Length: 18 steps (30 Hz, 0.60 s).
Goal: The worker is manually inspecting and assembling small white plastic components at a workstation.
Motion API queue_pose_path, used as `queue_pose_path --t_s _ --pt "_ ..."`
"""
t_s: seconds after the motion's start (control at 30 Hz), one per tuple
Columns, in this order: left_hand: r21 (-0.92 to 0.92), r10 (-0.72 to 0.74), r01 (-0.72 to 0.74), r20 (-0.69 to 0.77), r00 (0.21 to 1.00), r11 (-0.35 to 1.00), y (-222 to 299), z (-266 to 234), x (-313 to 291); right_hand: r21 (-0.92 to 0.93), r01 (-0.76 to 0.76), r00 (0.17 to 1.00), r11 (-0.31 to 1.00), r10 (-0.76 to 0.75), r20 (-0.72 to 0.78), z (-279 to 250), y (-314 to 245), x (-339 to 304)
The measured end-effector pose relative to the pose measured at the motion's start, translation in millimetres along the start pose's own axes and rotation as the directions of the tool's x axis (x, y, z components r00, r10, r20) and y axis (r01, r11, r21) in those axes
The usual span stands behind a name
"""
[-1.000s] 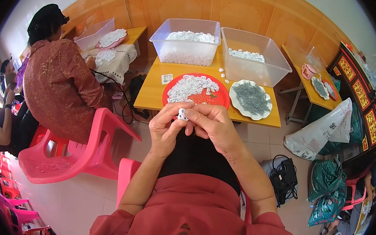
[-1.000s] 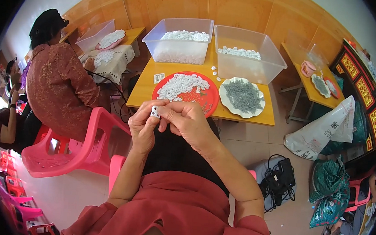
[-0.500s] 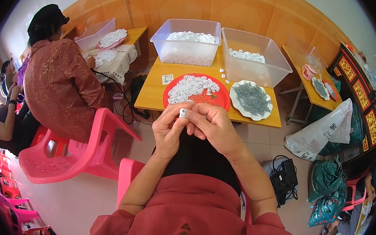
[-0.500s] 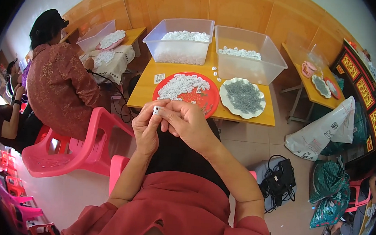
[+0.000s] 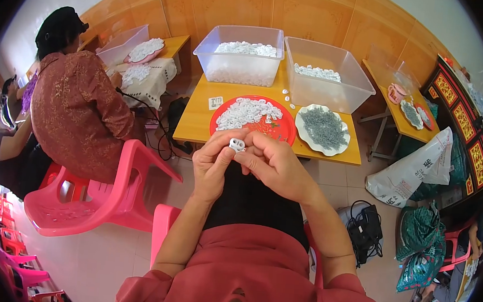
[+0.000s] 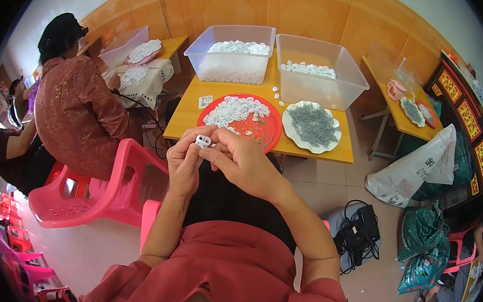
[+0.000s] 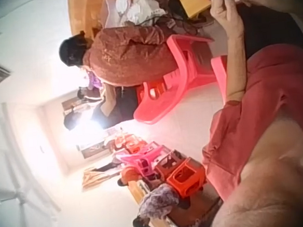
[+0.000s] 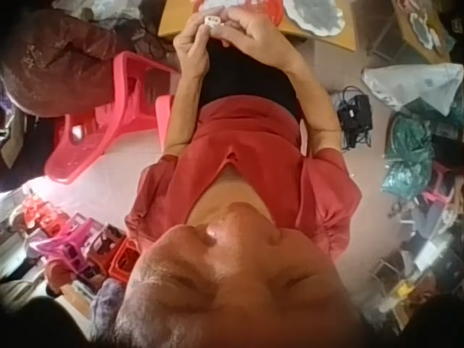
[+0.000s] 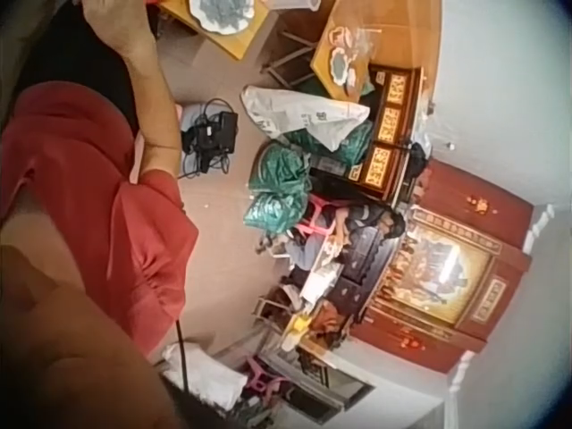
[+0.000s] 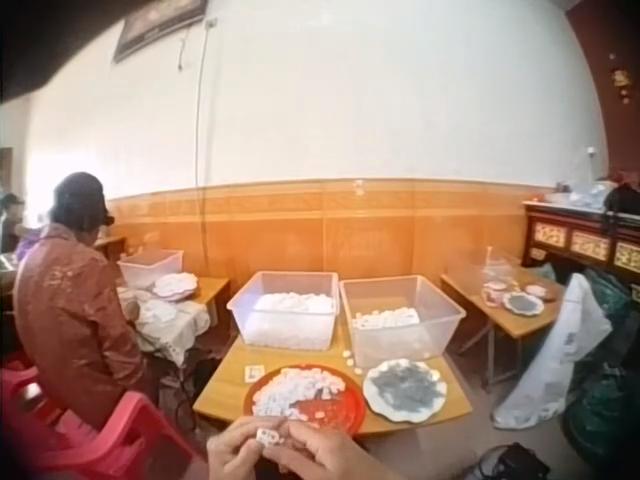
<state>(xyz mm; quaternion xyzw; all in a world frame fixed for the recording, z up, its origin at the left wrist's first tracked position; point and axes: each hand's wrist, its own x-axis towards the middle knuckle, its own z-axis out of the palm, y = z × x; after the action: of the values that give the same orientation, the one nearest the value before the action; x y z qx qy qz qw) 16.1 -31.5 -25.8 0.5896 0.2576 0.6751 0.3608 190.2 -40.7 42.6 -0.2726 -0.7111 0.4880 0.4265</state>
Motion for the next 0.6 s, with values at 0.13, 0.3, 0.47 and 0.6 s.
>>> queue_pose_path --t_s 0.13,0.3,0.47,0.6 --pt "-0.097 -0.024 0.023 -0.013 1.0 0.995 3 5 -3 -0.337 0.192 0.979 0.922 -0.205 -0.002 -1 10 0" --pt "-0.194 -0.018 0.011 -0.033 0.999 0.981 2 10 -10 -0.716 0.395 0.855 0.576 -0.516 0.058 9 15 0" --pt "-0.345 -0.064 0.047 -0.037 0.997 0.938 -2 21 -18 -0.806 0.373 0.8 0.46 -0.599 0.029 12 29 0" --pt "-0.405 -0.139 0.089 -0.098 0.985 0.91 4 38 -23 -0.812 0.373 0.751 0.449 -0.66 -0.02 15 37 4"
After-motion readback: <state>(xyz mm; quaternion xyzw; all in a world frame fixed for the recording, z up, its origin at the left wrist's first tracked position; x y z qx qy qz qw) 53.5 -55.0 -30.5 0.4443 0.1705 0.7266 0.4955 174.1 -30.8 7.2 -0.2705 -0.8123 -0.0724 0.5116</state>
